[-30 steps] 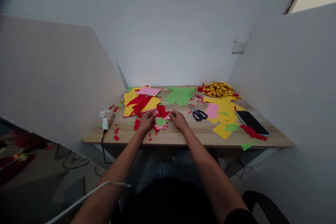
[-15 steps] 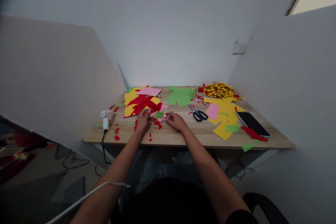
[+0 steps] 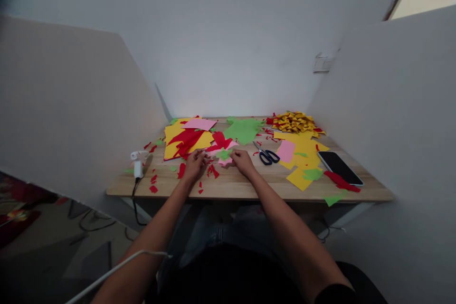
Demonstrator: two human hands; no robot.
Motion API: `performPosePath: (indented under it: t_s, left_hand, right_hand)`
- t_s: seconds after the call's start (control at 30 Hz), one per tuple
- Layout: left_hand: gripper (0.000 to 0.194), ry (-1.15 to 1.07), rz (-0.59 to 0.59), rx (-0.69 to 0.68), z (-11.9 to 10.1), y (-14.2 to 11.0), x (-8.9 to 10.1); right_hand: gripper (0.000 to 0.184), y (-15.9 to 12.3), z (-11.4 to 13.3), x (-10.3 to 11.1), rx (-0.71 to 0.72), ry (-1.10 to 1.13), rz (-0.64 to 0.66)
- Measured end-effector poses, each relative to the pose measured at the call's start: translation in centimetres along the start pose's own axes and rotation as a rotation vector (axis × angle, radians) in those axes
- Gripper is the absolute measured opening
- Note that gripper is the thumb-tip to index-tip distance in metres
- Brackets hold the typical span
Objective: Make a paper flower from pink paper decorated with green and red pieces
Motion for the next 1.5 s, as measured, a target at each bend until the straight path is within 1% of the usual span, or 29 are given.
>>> performPosePath:
  t_s: [0.07, 0.13, 0.2, 0.33, 0.37, 0.43, 0.5, 0.57, 0.63, 0.67, 0.73, 0.8, 0.87, 0.93, 1.0, 1.07, 1.1, 1.13, 1.17, 1.2, 1.23, 1.27, 1.3, 1.33, 1.4, 1.43, 1.5]
  left_hand:
    - [0.041, 0.006, 0.016, 0.002, 0.0, -0.1, -0.2]
    - [0.037, 0.026, 0.035, -0.002, -0.1, -0.1, -0.4]
    - [0.033, 0.056, 0.057, -0.012, -0.3, -0.3, -0.5]
    - [0.026, 0.147, 0.103, -0.050, -0.9, -0.6, -0.7]
    - [0.024, 0.179, 0.105, -0.065, -1.1, -0.6, -0.8]
    - [0.022, 0.242, 0.103, -0.094, -1.6, -0.4, -1.1]
    - [0.026, 0.290, 0.123, -0.111, -2.0, 0.1, -2.1]
    - [0.038, 0.302, 0.177, -0.103, -2.5, 0.8, -3.7]
    - [0.055, 0.250, 0.259, -0.041, -2.8, 1.6, -5.8]
    - [0.058, 0.195, 0.309, 0.008, -2.9, 1.9, -6.9]
    - [0.051, 0.084, 0.408, 0.071, -3.1, 2.1, -8.7]
    - [0.043, 0.025, 0.476, 0.084, -3.3, 2.2, -9.9]
    - [0.037, 0.034, 0.477, 0.080, -3.0, 2.1, -10.2]
    - [0.029, 0.107, 0.438, 0.061, -2.5, 2.2, -10.1]
    - [0.022, 0.187, 0.389, 0.031, -2.1, 2.5, -9.9]
    - [0.018, 0.211, 0.302, 0.019, -1.9, 3.1, -9.6]
    - [0.021, 0.197, 0.243, 0.014, -2.0, 3.4, -9.4]
    - [0.033, 0.176, 0.188, 0.002, -2.2, 3.7, -9.2]
    - [0.051, 0.151, 0.153, -0.013, -2.5, 4.0, -9.1]
    - [0.069, 0.118, 0.147, -0.024, -2.8, 4.3, -9.2]
    - [0.083, 0.078, 0.169, -0.020, -3.1, 4.5, -9.4]
    - [0.088, 0.029, 0.208, 0.001, -3.2, 4.7, -9.7]
    - [0.084, -0.022, 0.246, 0.035, -3.2, 4.9, -10.0]
    - [0.072, -0.069, 0.284, 0.072, -3.2, 5.0, -10.2]
    - [0.041, -0.129, 0.341, 0.129, -3.1, 5.2, -10.5]
    - [0.032, -0.139, 0.356, 0.140, -3.1, 5.3, -10.5]
    - [0.029, -0.128, 0.356, 0.137, -3.2, 5.6, -10.0]
  right_hand:
    - [0.031, 0.3, -0.1, 1.6, -0.065, 0.043, -0.031]
    - [0.030, 0.8, 0.1, 3.7, -0.119, 0.073, -0.058]
    - [0.027, 1.4, 0.7, 6.2, -0.153, 0.097, -0.090]
    - [0.024, 3.2, 2.3, 11.1, -0.186, 0.142, -0.213]
    - [0.025, 3.6, 2.7, 11.9, -0.190, 0.150, -0.231]
    - [0.027, 4.3, 3.4, 12.8, -0.193, 0.153, -0.242]
    - [0.030, 4.7, 4.1, 12.9, -0.193, 0.146, -0.227]
    - [0.031, 4.9, 4.8, 12.3, -0.189, 0.133, -0.189]
    - [0.030, 4.9, 5.6, 11.4, -0.184, 0.119, -0.143]
    - [0.029, 4.8, 5.9, 11.0, -0.182, 0.109, -0.124]
    - [0.028, 4.8, 6.5, 10.4, -0.172, 0.078, -0.092]
    - [0.028, 4.8, 7.0, 10.1, -0.153, 0.044, -0.062]
    - [0.029, 5.0, 7.2, 10.2, -0.140, 0.029, -0.032]
    - [0.029, 5.2, 7.3, 10.9, -0.146, 0.028, -0.033]
    - [0.029, 5.4, 7.3, 11.8, -0.161, 0.031, -0.064]
    - [0.031, 5.6, 7.4, 12.6, -0.171, 0.041, -0.072]
    - [0.032, 5.7, 7.5, 12.8, -0.172, 0.046, -0.059]
    - [0.033, 5.8, 7.6, 12.9, -0.173, 0.049, -0.042]
    - [0.034, 5.8, 7.6, 13.0, -0.176, 0.048, -0.026]
    - [0.035, 5.9, 7.7, 12.9, -0.181, 0.042, -0.017]
    - [0.035, 6.0, 7.7, 12.8, -0.190, 0.030, -0.010]
    - [0.034, 6.2, 7.6, 12.6, -0.201, 0.013, -0.003]
    - [0.032, 6.3, 7.6, 12.4, -0.212, -0.008, 0.005]
    - [0.031, 6.5, 7.5, 12.1, -0.219, -0.032, 0.015]
    - [0.028, 7.0, 7.3, 11.7, -0.220, -0.079, 0.034]
    - [0.028, 7.2, 7.2, 11.5, -0.216, -0.100, 0.041]
    - [0.029, 7.5, 7.1, 11.3, -0.210, -0.124, 0.055]
Point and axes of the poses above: each hand's wrist, its own y-axis towards the middle knuckle, its own x-axis out of the back of the hand, z = x × y, the point moved 5 cm from there along y, towards the middle knuckle, and after that the axes turned 11 degrees about -x, right-handed, at the moved point
